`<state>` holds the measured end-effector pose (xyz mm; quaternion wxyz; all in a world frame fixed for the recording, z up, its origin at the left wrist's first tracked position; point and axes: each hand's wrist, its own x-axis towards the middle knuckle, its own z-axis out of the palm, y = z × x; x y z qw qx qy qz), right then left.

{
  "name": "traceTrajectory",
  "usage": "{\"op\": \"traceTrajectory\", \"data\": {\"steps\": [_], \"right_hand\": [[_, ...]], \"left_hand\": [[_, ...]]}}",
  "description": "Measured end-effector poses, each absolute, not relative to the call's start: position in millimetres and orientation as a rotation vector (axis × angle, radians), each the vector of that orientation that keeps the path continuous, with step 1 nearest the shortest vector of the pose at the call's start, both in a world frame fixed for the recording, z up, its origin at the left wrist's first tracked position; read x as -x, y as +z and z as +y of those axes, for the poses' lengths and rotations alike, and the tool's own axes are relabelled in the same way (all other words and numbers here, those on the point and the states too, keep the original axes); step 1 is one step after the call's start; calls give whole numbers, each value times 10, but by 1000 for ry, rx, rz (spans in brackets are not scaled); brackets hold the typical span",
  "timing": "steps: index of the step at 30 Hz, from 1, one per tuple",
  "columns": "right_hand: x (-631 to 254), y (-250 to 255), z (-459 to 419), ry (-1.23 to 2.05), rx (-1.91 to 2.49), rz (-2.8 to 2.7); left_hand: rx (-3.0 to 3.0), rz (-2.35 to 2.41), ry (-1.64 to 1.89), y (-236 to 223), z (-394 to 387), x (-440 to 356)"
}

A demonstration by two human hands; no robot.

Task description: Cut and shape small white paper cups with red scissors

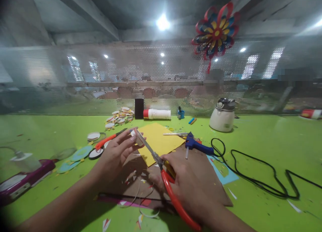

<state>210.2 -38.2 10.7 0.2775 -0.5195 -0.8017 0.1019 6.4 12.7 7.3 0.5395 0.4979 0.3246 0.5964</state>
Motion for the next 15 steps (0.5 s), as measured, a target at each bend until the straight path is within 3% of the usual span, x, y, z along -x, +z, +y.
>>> {"op": "traceTrajectory", "data": {"steps": [15], "right_hand": [[-2345, -59, -235, 71, 1266, -2208]], "left_hand": [[-1199, 829, 1504, 105, 124, -44]]}}
